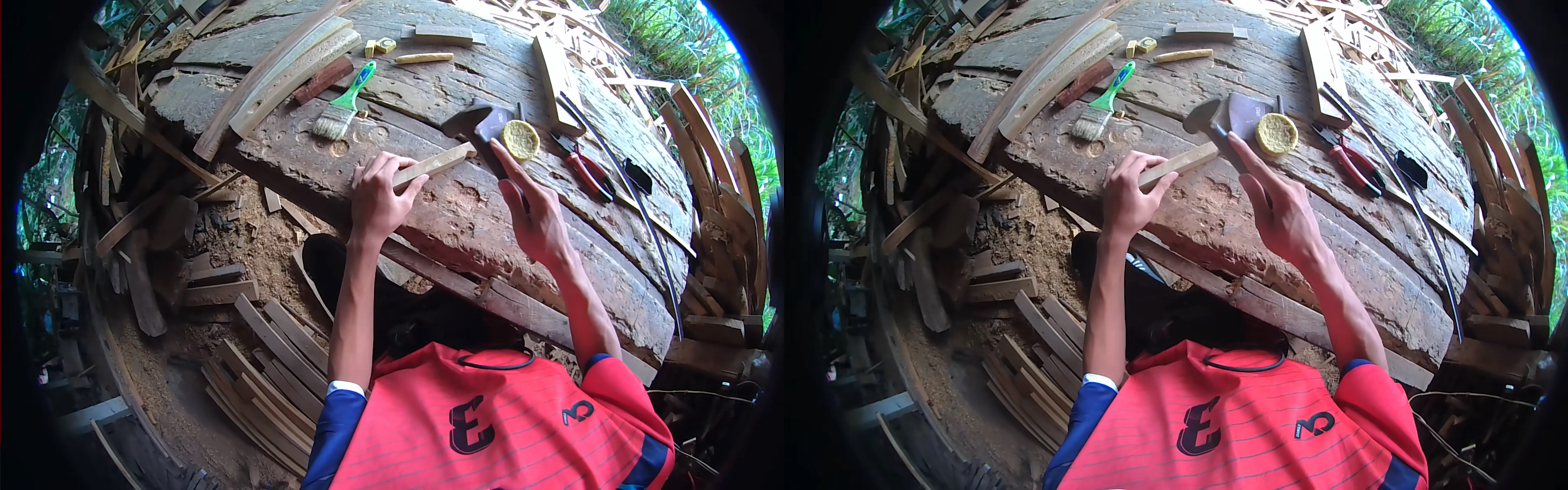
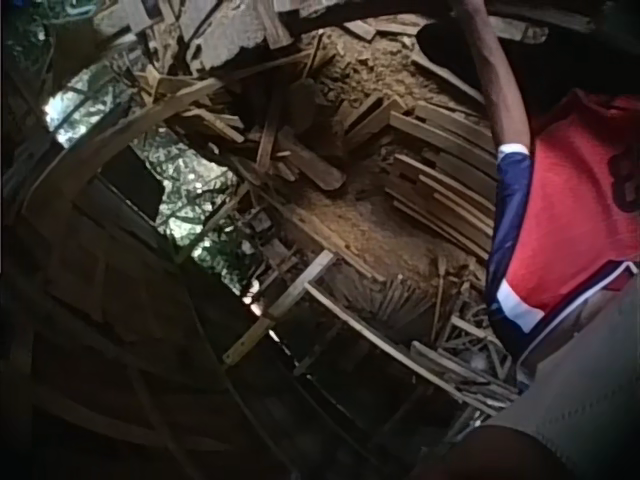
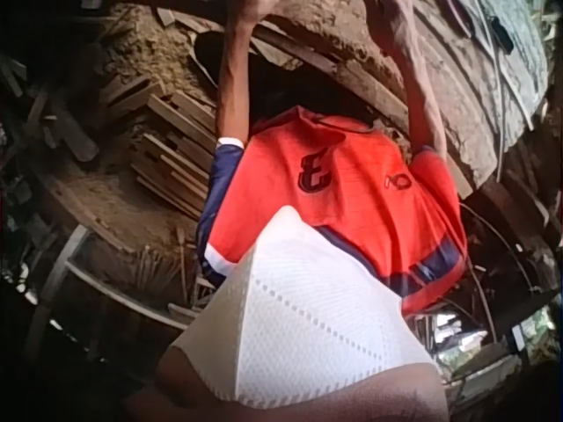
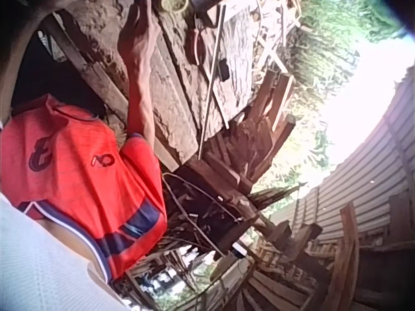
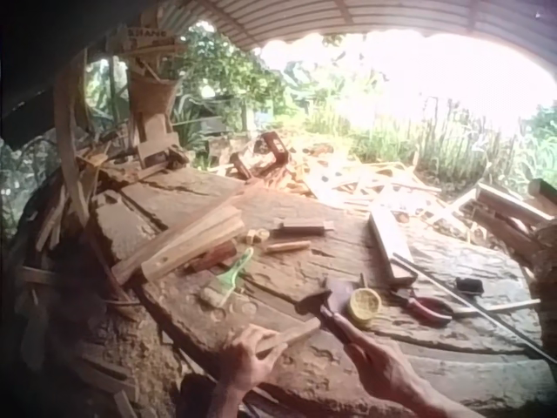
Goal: Measure a wooden piece with a tape measure, hammer it, and sand it at a low workbench.
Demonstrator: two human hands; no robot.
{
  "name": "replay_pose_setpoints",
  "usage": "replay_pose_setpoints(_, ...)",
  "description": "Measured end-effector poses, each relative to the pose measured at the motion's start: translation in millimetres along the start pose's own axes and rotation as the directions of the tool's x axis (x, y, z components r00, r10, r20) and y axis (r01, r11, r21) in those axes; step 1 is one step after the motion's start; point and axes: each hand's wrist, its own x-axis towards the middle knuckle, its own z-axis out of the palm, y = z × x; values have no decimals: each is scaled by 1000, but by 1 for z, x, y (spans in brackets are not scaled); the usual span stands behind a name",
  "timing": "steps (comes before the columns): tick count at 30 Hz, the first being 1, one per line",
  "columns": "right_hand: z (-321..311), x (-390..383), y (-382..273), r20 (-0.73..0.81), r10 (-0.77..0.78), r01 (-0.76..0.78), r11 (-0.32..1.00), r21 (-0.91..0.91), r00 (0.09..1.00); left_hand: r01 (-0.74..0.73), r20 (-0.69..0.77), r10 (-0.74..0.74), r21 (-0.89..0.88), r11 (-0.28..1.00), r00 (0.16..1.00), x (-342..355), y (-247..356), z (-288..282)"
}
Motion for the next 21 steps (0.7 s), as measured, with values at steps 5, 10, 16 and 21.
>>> replay_pose_setpoints(5, 2, -1, 14, -32, -129, 128, 991, -33, 991, -3, -42, 4, 31, 1000, 999, -12, -4, -14)
replay_pose_setpoints(10, 0, -4, 5, -52, 24, -21, 998, 58, 998, -70, -103, 65, -46, 996, 993, -24, -14, -23)
replay_pose_setpoints(16, -2, 3, 13, 106, -31, 46, 990, -134, 994, -12, -117, -6, -155, 988, 993, -26, -20, -24)
replay_pose_setpoints(21, 13, 1, 2, -96, -134, 136, 991, 13, 986, 16, -109, -29, -121, 993, 994, -26, -21, -21)
